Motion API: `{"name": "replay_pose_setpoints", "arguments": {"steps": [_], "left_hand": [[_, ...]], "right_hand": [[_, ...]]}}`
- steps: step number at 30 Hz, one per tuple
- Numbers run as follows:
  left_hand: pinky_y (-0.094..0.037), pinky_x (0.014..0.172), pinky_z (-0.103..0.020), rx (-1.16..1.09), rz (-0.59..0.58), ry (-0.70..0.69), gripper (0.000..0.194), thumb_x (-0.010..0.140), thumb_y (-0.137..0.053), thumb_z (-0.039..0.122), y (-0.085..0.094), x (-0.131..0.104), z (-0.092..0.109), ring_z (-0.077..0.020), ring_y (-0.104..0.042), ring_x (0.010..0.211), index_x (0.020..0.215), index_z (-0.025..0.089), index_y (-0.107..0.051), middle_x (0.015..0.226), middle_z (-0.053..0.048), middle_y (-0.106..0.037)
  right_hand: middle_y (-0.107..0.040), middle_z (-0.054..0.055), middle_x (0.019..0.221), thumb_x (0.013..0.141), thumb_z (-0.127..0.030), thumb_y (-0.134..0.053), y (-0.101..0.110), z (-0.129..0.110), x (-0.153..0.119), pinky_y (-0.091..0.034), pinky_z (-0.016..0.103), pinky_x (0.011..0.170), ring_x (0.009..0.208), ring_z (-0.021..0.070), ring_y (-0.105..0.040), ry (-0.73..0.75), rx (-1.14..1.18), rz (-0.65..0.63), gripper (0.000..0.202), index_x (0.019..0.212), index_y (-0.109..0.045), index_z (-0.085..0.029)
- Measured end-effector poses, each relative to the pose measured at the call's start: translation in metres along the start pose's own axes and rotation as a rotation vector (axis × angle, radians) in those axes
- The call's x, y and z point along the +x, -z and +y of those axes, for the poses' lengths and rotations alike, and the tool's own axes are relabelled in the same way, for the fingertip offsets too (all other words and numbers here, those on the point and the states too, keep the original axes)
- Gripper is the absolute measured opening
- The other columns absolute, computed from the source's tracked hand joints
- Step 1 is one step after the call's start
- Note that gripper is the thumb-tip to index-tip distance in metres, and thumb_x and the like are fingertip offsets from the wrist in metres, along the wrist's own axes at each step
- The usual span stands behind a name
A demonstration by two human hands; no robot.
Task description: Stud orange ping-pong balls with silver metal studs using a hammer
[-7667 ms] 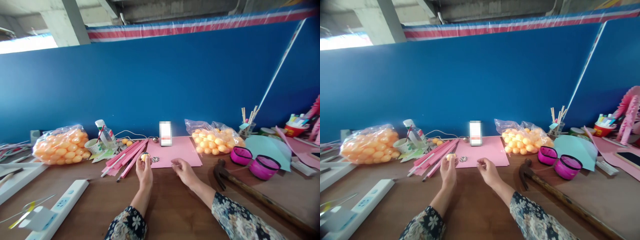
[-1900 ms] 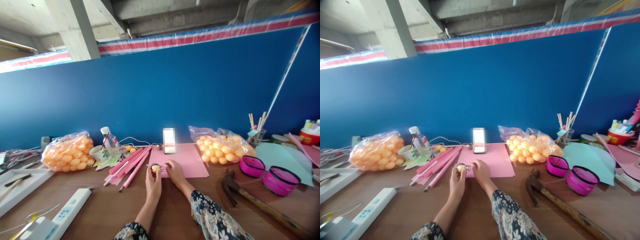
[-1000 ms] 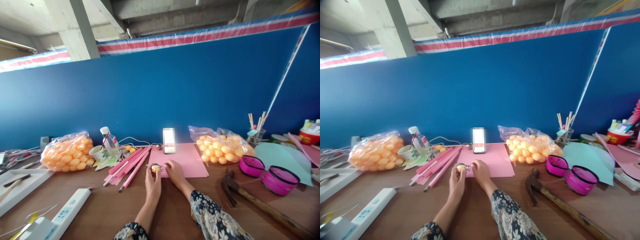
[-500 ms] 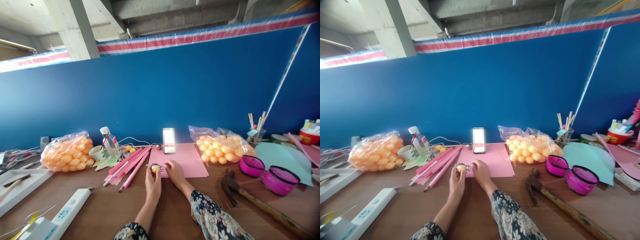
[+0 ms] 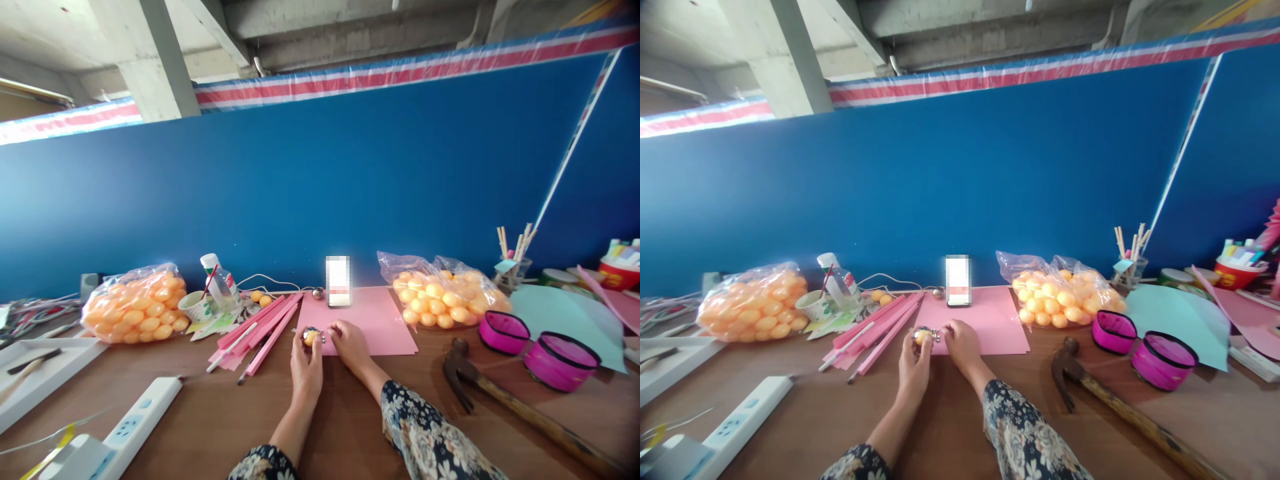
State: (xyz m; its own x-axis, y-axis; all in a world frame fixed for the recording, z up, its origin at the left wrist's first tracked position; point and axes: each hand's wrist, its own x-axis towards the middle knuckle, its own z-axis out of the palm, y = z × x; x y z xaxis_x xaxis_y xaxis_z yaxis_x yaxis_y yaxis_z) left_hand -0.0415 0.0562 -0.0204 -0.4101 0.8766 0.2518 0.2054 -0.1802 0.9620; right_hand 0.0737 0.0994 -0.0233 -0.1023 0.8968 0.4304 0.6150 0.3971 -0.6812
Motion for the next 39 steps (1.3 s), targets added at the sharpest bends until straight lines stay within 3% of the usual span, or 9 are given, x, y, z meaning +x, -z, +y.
{"name": "replay_pose_setpoints", "arguments": {"steps": [39], "left_hand": [[-0.045, 0.08, -0.037, 0.005, 0.009, 0.004, 0.046, 0.073, -0.055, 0.041, -0.0004, 0.0002, -0.0009, -0.0216, -0.061, 0.087, 0.112, 0.017, -0.05, 0.097, -0.011, -0.063]], "right_hand": [[-0.064, 0.002, 0.077, 0.08, -0.024, -0.042, -0.0006, 0.0006, 0.0009, -0.038, 0.022, 0.063, 0.072, 0.0152, -0.057, 0.002, -0.004, 0.005, 0.019, 0.078, -0.061, -0.02]]}}
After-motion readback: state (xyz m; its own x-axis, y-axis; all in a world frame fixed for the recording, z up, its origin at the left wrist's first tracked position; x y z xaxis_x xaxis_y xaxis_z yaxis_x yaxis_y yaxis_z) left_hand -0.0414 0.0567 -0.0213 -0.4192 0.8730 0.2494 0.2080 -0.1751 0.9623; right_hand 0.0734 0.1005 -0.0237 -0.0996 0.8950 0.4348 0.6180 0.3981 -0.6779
